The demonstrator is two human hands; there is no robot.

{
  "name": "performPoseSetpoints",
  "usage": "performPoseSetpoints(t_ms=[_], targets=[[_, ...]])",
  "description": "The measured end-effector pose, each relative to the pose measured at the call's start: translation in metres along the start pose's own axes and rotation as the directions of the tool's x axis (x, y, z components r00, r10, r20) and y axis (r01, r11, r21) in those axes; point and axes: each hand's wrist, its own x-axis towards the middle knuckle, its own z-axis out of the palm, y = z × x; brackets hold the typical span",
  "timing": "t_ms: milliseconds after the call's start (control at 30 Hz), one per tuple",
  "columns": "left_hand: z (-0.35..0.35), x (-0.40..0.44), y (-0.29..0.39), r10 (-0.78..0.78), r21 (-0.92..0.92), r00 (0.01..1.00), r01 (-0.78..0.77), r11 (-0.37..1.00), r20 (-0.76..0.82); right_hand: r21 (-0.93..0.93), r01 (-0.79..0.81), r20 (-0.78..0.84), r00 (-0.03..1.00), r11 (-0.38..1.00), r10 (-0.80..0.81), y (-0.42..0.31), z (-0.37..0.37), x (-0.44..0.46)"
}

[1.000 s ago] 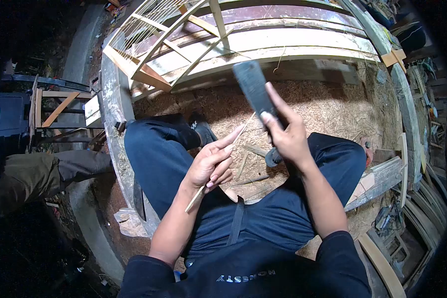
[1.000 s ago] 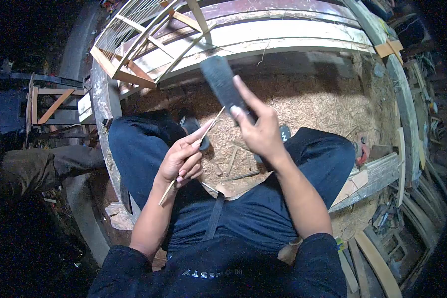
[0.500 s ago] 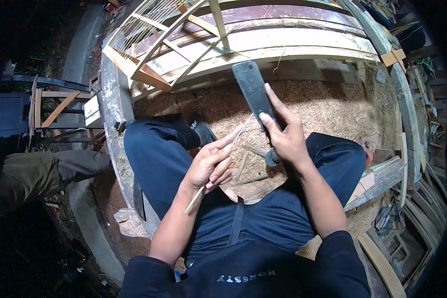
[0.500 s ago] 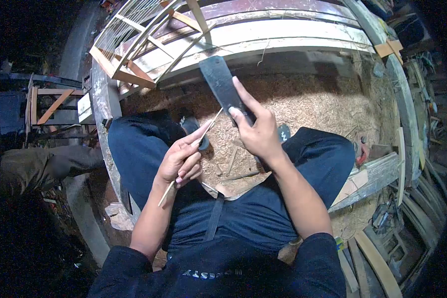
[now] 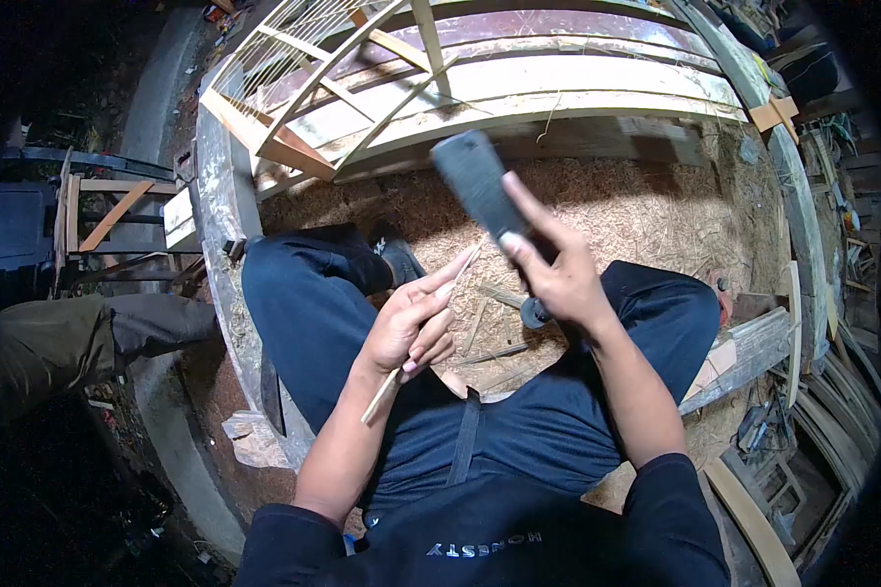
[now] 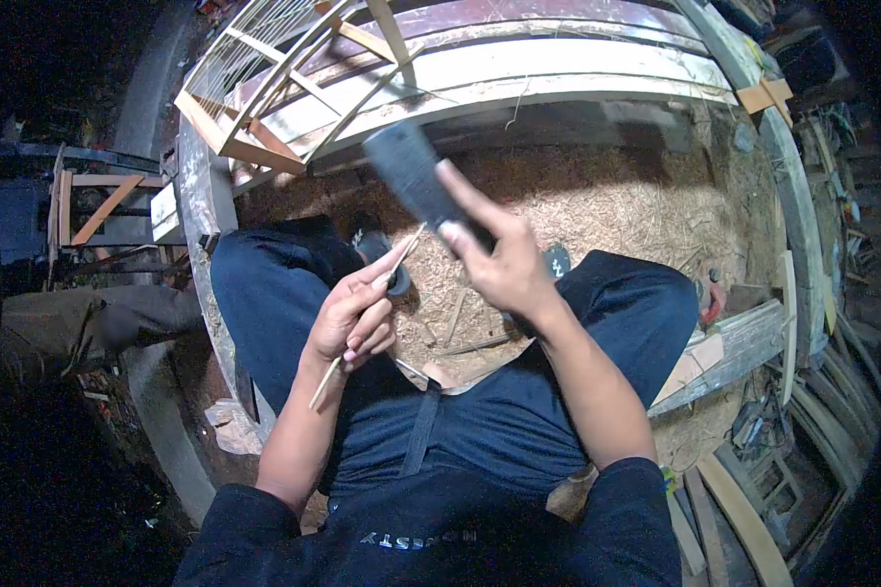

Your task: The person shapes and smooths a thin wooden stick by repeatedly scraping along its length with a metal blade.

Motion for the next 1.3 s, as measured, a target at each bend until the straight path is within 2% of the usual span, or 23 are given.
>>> performPoseSetpoints(t_ms=[33, 133, 200, 233, 300, 333, 400, 500, 567, 600, 667, 700, 767, 800, 833, 900, 967, 1033, 1133, 1167, 1233, 1267, 1300], targets=[[-0.003, 0.001, -0.001, 0.012, -0.001, 1.0, -0.012, 1.0, -0.007, -0.031, 0.049, 0.079, 0.996, 0.998, -0.046, 0.0, 0.001, -0.004], [-0.002, 0.0, 0.0, 0.013, 0.003, 1.0, -0.013, 1.0, -0.016, -0.005, 0.002, 0.024, 1.0, 1.0, -0.002, -0.003, 0.006, -0.004], [-0.002, 0.0, 0.001, 0.004, 0.007, 1.0, -0.004, 1.0, -0.005, 0.083, -0.135, -0.051, 0.989, 0.987, 0.139, -0.006, 0.001, 0.0], [-0.003, 0.0, 0.0, 0.006, 0.002, 1.0, -0.006, 1.0, -0.014, -0.034, 0.098, -0.006, 0.995, 0.995, -0.099, 0.002, 0.002, 0.001], [-0.004, 0.002, -0.002, 0.011, -0.004, 1.0, -0.011, 1.0, -0.023, -0.047, 0.03, 0.106, 0.994, 0.998, -0.024, -0.003, 0.003, -0.006], [-0.004, 0.003, -0.001, 0.006, -0.003, 1.0, -0.006, 1.0, -0.028, -0.036, 0.014, 0.033, 0.999, 0.999, -0.013, 0.0, 0.007, -0.005], [-0.003, 0.0, 0.0, -0.002, 0.001, 0.999, 0.003, 1.0, -0.036, 0.096, -0.172, -0.056, 0.982, 0.98, 0.178, -0.006, 0.005, -0.003], [0.0, 0.002, -0.001, 0.005, 0.04, 1.0, -0.005, 0.999, -0.001, -0.088, 0.079, 0.078, 0.994, 0.993, -0.072, 0.004, -0.001, -0.004], [-0.005, 0.001, -0.001, 0.01, 0.036, 1.0, -0.011, 0.999, 0.017, -0.089, 0.048, 0.013, 0.999, 0.995, -0.047, 0.003, 0.004, -0.006], [-0.004, 0.0, -0.001, 0.009, 0.038, 1.0, -0.009, 0.999, 0.012, 0.01, -0.111, -0.049, 0.993, 0.994, 0.111, -0.002, 0.004, -0.005], [0.0, 0.002, 0.0, 0.001, 0.068, 1.0, 0.0, 0.998, -0.013, 0.091, -0.184, -0.106, 0.975, 0.979, 0.193, -0.006, 0.001, -0.001], [-0.001, 0.002, -0.001, 0.002, 0.067, 1.0, -0.001, 0.998, -0.01, 0.087, -0.183, -0.107, 0.976, 0.979, 0.192, -0.003, 0.0, -0.002], [-0.005, 0.001, -0.002, 0.007, 0.049, 1.0, -0.006, 0.999, -0.017, -0.053, 0.054, 0.078, 0.996, 0.997, -0.05, 0.004, 0.0, -0.007], [-0.004, 0.002, -0.002, 0.007, 0.05, 1.0, -0.006, 0.999, -0.019, -0.113, 0.075, 0.016, 0.997, 0.991, -0.073, 0.005, 0.003, -0.006], [-0.003, 0.003, -0.002, 0.006, 0.043, 1.0, -0.005, 0.999, -0.019, 0.023, 0.008, -0.056, 0.998, 1.0, -0.007, 0.005, 0.005, -0.004], [-0.004, 0.002, -0.001, 0.005, 0.037, 1.0, -0.004, 0.999, -0.019, 0.093, -0.161, -0.11, 0.979, 0.983, 0.171, -0.002, 0.003, -0.001], [-0.006, 0.001, -0.002, 0.014, 0.036, 1.0, -0.014, 0.999, 0.009, 0.028, -0.093, -0.084, 0.992, 0.995, 0.095, 0.001, 0.0, -0.002], [-0.003, 0.003, -0.002, 0.017, 0.031, 1.0, -0.017, 0.999, -0.002, -0.058, 0.032, 0.055, 0.998, 0.998, -0.029, 0.002, 0.002, -0.005], [-0.002, 0.002, 0.0, 0.008, 0.029, 1.0, -0.007, 1.0, -0.024, 0.071, -0.137, -0.067, 0.988, 0.988, 0.142, -0.003, 0.006, -0.004], [-0.001, 0.003, 0.0, 0.003, 0.027, 1.0, -0.003, 1.0, -0.021, -0.013, 0.0, -0.091, 0.996, 1.0, -0.001, 0.004, 0.005, -0.002], [-0.005, 0.004, -0.002, 0.005, 0.036, 0.999, -0.004, 0.999, -0.033, -0.026, -0.064, 0.15, 0.986, 0.998, 0.067, -0.012, 0.0, -0.007], [-0.006, 0.004, -0.002, 0.005, 0.049, 0.999, -0.003, 0.999, -0.05, -0.098, 0.03, 0.063, 0.998, 0.995, -0.024, -0.002, 0.005, -0.007], [-0.005, 0.003, -0.002, 0.004, 0.05, 0.999, -0.001, 0.999, -0.054, -0.023, -0.002, -0.029, 1.0, 1.0, 0.001, -0.001, 0.007, -0.004]])
